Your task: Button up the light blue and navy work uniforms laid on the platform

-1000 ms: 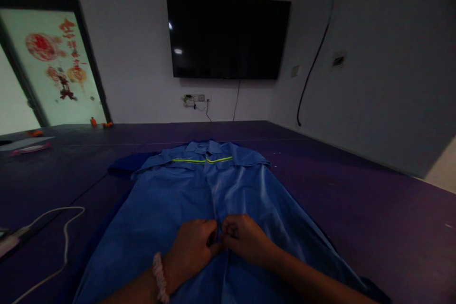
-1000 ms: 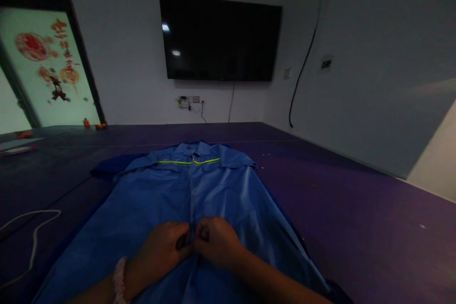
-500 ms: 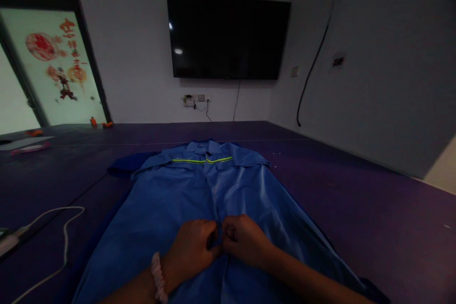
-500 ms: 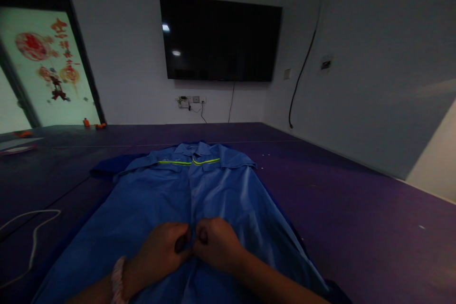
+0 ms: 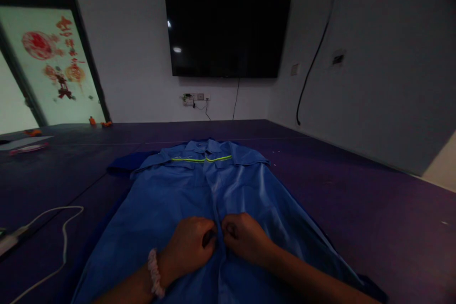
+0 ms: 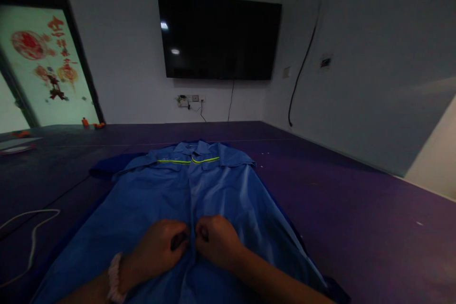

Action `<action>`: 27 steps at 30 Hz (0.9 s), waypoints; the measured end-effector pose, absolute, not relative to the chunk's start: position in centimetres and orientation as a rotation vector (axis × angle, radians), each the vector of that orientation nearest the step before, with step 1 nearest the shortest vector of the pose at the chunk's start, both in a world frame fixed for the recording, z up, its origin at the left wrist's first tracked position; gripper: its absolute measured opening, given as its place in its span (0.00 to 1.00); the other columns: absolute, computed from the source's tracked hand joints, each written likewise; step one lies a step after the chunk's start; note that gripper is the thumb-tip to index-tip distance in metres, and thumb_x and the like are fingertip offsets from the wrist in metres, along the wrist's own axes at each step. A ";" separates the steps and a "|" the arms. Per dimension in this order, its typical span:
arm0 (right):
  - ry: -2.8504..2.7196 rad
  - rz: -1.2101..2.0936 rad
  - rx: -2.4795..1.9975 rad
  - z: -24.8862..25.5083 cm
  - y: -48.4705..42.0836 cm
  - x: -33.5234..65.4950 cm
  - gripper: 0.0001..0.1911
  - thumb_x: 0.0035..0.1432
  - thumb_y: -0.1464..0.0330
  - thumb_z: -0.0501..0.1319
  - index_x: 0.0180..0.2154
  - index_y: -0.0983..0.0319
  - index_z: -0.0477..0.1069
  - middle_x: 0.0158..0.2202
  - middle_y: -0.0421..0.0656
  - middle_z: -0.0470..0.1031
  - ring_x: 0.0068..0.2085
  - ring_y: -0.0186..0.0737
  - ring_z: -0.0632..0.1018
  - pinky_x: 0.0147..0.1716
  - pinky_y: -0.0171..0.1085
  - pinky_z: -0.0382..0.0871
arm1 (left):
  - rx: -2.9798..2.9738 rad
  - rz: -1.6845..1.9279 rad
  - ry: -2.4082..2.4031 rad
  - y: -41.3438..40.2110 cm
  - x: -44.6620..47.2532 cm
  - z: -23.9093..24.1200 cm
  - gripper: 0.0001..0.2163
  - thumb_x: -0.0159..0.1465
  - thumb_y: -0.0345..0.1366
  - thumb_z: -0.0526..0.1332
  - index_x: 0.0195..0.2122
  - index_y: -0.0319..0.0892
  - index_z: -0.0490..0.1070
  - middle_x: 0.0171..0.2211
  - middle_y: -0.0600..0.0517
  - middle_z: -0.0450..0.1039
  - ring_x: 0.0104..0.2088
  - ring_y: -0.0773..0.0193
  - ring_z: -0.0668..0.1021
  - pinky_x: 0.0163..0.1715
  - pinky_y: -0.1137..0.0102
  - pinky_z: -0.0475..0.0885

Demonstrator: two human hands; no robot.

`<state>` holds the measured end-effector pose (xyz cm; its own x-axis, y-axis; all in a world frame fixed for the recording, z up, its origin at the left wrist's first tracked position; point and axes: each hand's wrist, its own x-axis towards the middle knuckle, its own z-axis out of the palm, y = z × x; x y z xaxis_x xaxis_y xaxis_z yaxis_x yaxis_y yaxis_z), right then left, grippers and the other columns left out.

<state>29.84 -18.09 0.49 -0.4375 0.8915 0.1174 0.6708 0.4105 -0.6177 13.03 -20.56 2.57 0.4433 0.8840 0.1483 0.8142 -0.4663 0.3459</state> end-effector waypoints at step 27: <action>-2.144 0.733 -1.337 1.8 -19.3 29.4 0.03 0.41 0.70 0.59 0.25 0.62 0.67 0.20 0.36 0.69 0.21 0.29 0.67 0.19 0.28 0.54 | 2.565 0.464 1.333 -20.6 12.5 3.1 0.12 0.58 0.33 0.53 0.44 0.45 0.65 0.32 0.54 0.74 0.29 0.66 0.74 0.28 0.73 0.63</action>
